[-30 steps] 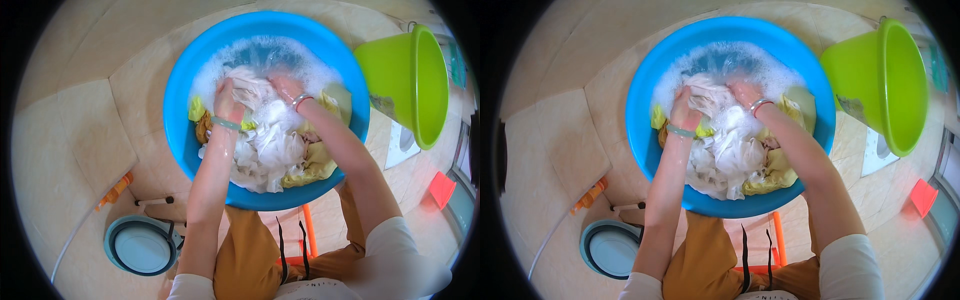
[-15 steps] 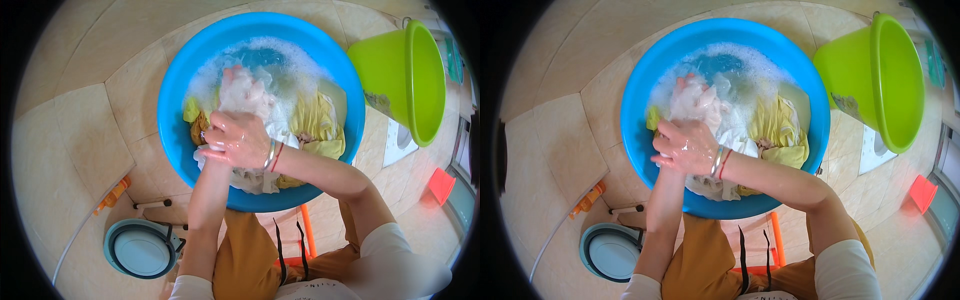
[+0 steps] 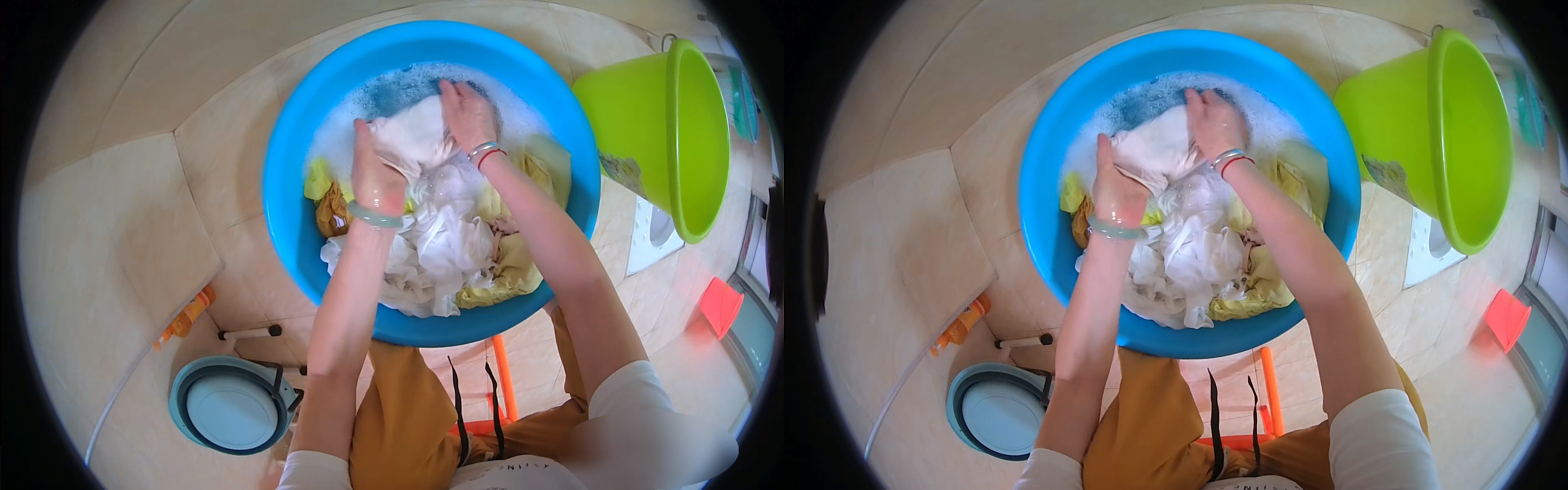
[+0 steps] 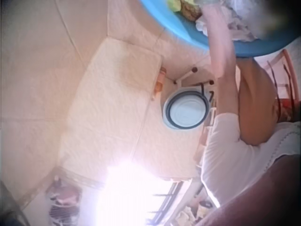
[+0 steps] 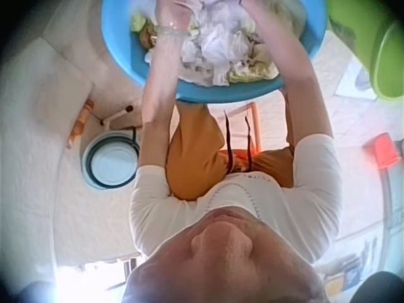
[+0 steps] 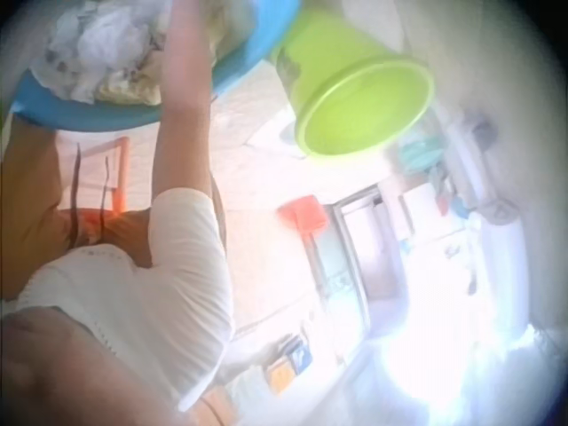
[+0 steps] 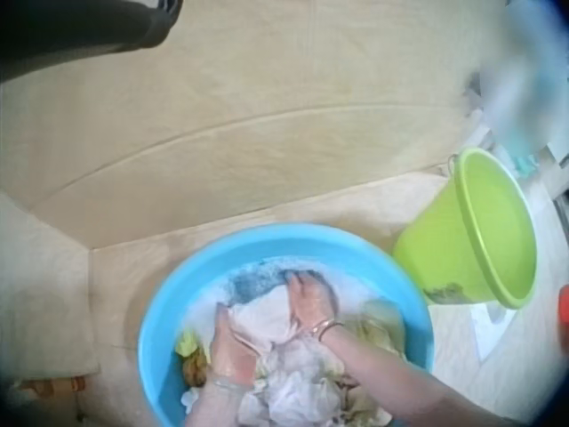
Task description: The person sits on a small stool and hand-washes a pile of light-colored clothes in a blue basin filled with soapy water. They repeatedly submerge, agitate, and squeeze the garments to clean them.
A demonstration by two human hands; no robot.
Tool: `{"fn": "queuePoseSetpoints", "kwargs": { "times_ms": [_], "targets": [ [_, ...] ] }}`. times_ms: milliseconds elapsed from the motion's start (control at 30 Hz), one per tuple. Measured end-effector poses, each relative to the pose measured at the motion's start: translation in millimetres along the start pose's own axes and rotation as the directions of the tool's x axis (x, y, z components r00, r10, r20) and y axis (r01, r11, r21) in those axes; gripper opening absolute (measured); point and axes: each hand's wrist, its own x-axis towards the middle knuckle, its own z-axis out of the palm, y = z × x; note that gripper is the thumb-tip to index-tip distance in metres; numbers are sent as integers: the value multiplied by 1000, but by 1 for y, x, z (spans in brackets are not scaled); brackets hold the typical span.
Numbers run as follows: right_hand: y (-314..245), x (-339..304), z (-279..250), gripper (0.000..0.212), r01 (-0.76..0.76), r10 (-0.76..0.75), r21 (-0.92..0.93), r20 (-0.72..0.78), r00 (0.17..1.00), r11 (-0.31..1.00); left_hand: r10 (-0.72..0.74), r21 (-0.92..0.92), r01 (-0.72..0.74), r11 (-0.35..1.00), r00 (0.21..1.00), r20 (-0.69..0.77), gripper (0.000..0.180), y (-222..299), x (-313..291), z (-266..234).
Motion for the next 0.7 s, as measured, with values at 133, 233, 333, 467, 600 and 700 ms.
{"fn": "queuePoseSetpoints", "kwargs": {
  "times_ms": [133,233,333,467,600,700],
  "targets": [
    [40,-4,17,41,393,-289,-441,285,914,807,29,-44,-27,999,999,46,32,5,25,-37],
    [34,-16,15,42,380,-188,-457,411,892,804,-17,72,22,997,997,-74,33,-1,28,-45],
    [77,1,34,29,299,-262,-362,147,954,883,-75,76,72,995,997,35,35,-16,38,-28],
    [-34,-53,0,16,424,-413,-59,135,901,904,-104,69,98,993,990,98,44,-6,23,-24],
    [-79,-117,-20,14,632,-672,232,184,717,739,-413,-17,430,903,877,246,57,5,3,-1],
    [-96,-128,-26,19,735,-773,239,168,612,634,-334,10,343,939,909,251,52,2,-14,12]
  ]
}}
